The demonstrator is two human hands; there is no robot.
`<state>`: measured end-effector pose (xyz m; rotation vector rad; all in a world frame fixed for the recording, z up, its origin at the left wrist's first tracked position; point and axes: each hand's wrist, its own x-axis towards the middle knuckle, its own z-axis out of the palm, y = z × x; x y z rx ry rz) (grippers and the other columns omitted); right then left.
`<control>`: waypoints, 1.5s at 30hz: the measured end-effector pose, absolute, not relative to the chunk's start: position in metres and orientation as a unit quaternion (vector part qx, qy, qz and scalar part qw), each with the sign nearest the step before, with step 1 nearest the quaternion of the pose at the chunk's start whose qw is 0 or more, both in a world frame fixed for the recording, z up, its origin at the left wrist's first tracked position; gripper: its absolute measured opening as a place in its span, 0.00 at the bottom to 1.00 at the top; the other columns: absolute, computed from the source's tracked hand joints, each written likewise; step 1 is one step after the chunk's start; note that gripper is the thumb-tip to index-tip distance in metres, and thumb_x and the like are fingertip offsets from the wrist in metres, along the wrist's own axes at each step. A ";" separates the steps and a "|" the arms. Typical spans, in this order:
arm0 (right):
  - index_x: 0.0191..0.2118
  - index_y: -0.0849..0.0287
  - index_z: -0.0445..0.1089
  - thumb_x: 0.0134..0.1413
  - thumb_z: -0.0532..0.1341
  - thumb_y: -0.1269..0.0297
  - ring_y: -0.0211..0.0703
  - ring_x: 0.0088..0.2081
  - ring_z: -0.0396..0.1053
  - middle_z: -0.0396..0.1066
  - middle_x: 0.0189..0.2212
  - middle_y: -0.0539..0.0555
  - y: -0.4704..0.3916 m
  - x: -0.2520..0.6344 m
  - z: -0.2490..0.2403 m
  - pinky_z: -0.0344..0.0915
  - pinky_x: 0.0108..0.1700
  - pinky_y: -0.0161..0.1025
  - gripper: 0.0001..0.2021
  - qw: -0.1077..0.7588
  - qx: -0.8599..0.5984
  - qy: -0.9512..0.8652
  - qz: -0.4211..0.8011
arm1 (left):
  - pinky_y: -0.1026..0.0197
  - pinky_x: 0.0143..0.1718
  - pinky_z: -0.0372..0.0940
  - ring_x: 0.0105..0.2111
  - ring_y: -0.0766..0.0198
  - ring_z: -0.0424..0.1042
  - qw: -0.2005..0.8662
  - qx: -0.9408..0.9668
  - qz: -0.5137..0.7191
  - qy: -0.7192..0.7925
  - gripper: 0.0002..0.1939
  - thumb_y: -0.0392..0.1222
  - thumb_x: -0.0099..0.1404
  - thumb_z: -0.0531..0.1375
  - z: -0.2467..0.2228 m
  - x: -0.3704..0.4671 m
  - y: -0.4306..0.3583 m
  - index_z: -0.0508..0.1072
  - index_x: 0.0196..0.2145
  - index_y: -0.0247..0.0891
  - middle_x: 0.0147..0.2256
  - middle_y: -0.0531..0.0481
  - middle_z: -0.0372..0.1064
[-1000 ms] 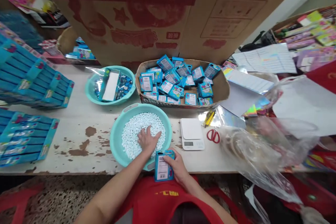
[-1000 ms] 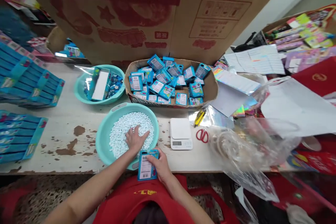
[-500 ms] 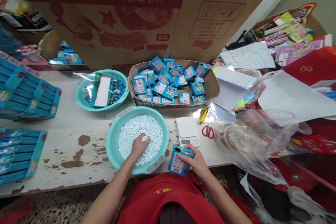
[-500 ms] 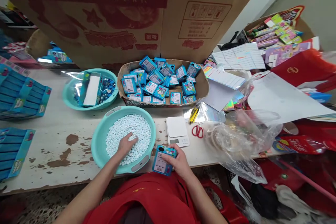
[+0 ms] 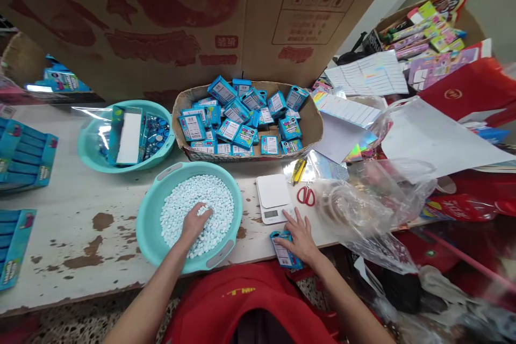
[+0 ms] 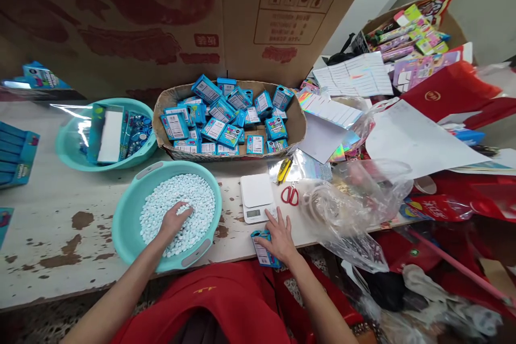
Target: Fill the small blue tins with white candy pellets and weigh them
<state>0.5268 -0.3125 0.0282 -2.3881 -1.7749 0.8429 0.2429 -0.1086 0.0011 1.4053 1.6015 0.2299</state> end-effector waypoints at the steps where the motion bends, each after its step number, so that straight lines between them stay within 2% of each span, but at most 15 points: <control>1: 0.31 0.57 0.66 0.51 0.58 0.44 0.63 0.66 0.32 0.52 0.63 0.54 -0.311 0.528 0.029 0.36 0.60 0.69 0.19 0.019 -0.772 -0.571 0.278 | 0.65 0.20 0.56 0.16 0.65 0.59 0.478 0.577 0.092 0.656 0.16 0.54 0.51 0.57 0.002 0.243 -0.109 0.71 0.32 0.41 0.14 0.60 0.52; 8: 0.30 0.57 0.67 0.50 0.60 0.45 0.64 0.66 0.35 0.53 0.63 0.55 -0.305 0.534 0.032 0.29 0.59 0.70 0.18 0.001 -0.759 -0.585 0.286 | 0.64 0.24 0.58 0.18 0.63 0.62 0.436 0.613 0.032 0.658 0.14 0.54 0.57 0.54 0.015 0.250 -0.109 0.70 0.34 0.43 0.14 0.59 0.54; 10: 0.30 0.57 0.67 0.49 0.60 0.46 0.63 0.66 0.35 0.54 0.62 0.55 -0.308 0.535 0.030 0.30 0.60 0.68 0.18 0.028 -0.760 -0.581 0.290 | 0.62 0.28 0.61 0.24 0.60 0.67 0.376 0.667 0.000 0.644 0.15 0.53 0.59 0.53 0.021 0.251 -0.111 0.71 0.37 0.43 0.20 0.55 0.64; 12: 0.29 0.58 0.66 0.49 0.60 0.46 0.61 0.66 0.35 0.51 0.63 0.57 -0.312 0.539 0.028 0.36 0.61 0.64 0.18 0.081 -0.780 -0.547 0.291 | 0.58 0.36 0.63 0.36 0.56 0.69 0.295 0.734 -0.017 0.611 0.16 0.52 0.60 0.53 0.026 0.250 -0.115 0.71 0.41 0.43 0.34 0.49 0.71; 15: 0.29 0.58 0.65 0.48 0.60 0.46 0.61 0.66 0.37 0.44 0.65 0.62 -0.317 0.547 0.021 0.45 0.61 0.58 0.18 0.181 -0.810 -0.458 0.319 | 0.52 0.46 0.61 0.50 0.49 0.63 0.204 0.797 -0.028 0.568 0.19 0.51 0.61 0.54 0.027 0.247 -0.122 0.70 0.48 0.44 0.53 0.46 0.64; 20: 0.27 0.57 0.65 0.46 0.62 0.46 0.57 0.65 0.44 0.44 0.65 0.62 -0.314 0.547 0.009 0.49 0.61 0.50 0.18 0.312 -0.767 -0.378 0.415 | 0.42 0.56 0.50 0.60 0.44 0.49 0.154 0.806 -0.037 0.570 0.29 0.56 0.64 0.51 0.013 0.256 -0.124 0.61 0.58 0.39 0.62 0.40 0.50; 23: 0.27 0.57 0.65 0.45 0.63 0.46 0.56 0.64 0.45 0.47 0.64 0.61 -0.306 0.534 0.005 0.49 0.62 0.49 0.17 0.353 -0.748 -0.369 0.424 | 0.39 0.55 0.49 0.60 0.41 0.46 0.140 0.796 -0.035 0.588 0.32 0.59 0.63 0.51 0.008 0.268 -0.123 0.58 0.60 0.42 0.62 0.39 0.48; 29: 0.25 0.57 0.65 0.40 0.65 0.46 0.56 0.63 0.49 0.52 0.61 0.62 -0.301 0.520 0.009 0.50 0.61 0.49 0.18 0.381 -0.773 -0.327 0.388 | 0.47 0.47 0.57 0.50 0.47 0.59 0.178 0.831 -0.078 0.521 0.25 0.57 0.61 0.53 0.019 0.272 -0.131 0.67 0.52 0.43 0.52 0.42 0.61; 31: 0.25 0.57 0.65 0.38 0.66 0.47 0.56 0.60 0.55 0.57 0.59 0.63 -0.306 0.523 0.020 0.53 0.59 0.49 0.18 0.386 -0.775 -0.315 0.387 | 0.50 0.46 0.58 0.46 0.50 0.62 0.184 0.844 -0.086 0.496 0.22 0.55 0.62 0.53 0.021 0.265 -0.135 0.70 0.48 0.42 0.47 0.42 0.65; 34: 0.27 0.57 0.63 0.37 0.68 0.49 0.51 0.44 0.69 0.71 0.44 0.59 -0.314 0.526 0.044 0.64 0.47 0.46 0.19 0.397 -0.760 -0.286 0.428 | 0.55 0.42 0.60 0.41 0.54 0.65 0.191 0.848 -0.086 0.487 0.17 0.51 0.64 0.51 0.021 0.252 -0.139 0.73 0.43 0.41 0.41 0.43 0.67; 36: 0.29 0.57 0.63 0.35 0.69 0.49 0.45 0.31 0.69 0.72 0.30 0.52 -0.317 0.523 0.060 0.66 0.35 0.40 0.20 0.408 -0.760 -0.256 0.435 | 0.58 0.39 0.60 0.40 0.56 0.67 0.213 0.835 -0.077 0.501 0.16 0.50 0.64 0.50 0.019 0.245 -0.138 0.73 0.41 0.42 0.39 0.45 0.68; 38: 0.32 0.56 0.64 0.35 0.69 0.49 0.41 0.26 0.66 0.69 0.25 0.47 -0.316 0.517 0.073 0.65 0.29 0.37 0.21 0.426 -0.768 -0.229 0.420 | 0.60 0.40 0.60 0.40 0.58 0.68 0.251 0.812 -0.050 0.525 0.13 0.48 0.64 0.51 0.017 0.240 -0.134 0.73 0.39 0.43 0.38 0.48 0.70; 42: 0.35 0.56 0.67 0.38 0.67 0.46 0.45 0.30 0.68 0.71 0.28 0.50 -0.308 0.505 0.078 0.67 0.34 0.41 0.22 0.408 -0.766 -0.255 0.426 | 0.61 0.43 0.60 0.40 0.60 0.69 0.309 0.771 0.016 0.557 0.10 0.44 0.62 0.53 0.014 0.236 -0.126 0.73 0.35 0.42 0.37 0.50 0.71; 44: 0.32 0.56 0.69 0.38 0.66 0.46 0.53 0.40 0.69 0.73 0.35 0.56 -0.304 0.503 0.069 0.66 0.43 0.47 0.20 0.359 -0.768 -0.344 0.403 | 0.61 0.42 0.60 0.41 0.59 0.69 0.306 0.771 0.017 0.558 0.10 0.44 0.62 0.53 0.013 0.235 -0.125 0.73 0.36 0.42 0.38 0.50 0.71; 45: 0.31 0.56 0.69 0.38 0.66 0.46 0.58 0.48 0.66 0.72 0.43 0.59 -0.302 0.503 0.063 0.62 0.49 0.51 0.19 0.324 -0.770 -0.399 0.378 | 0.61 0.42 0.60 0.41 0.59 0.69 0.303 0.774 0.012 0.556 0.11 0.45 0.62 0.53 0.013 0.235 -0.125 0.73 0.37 0.42 0.38 0.49 0.70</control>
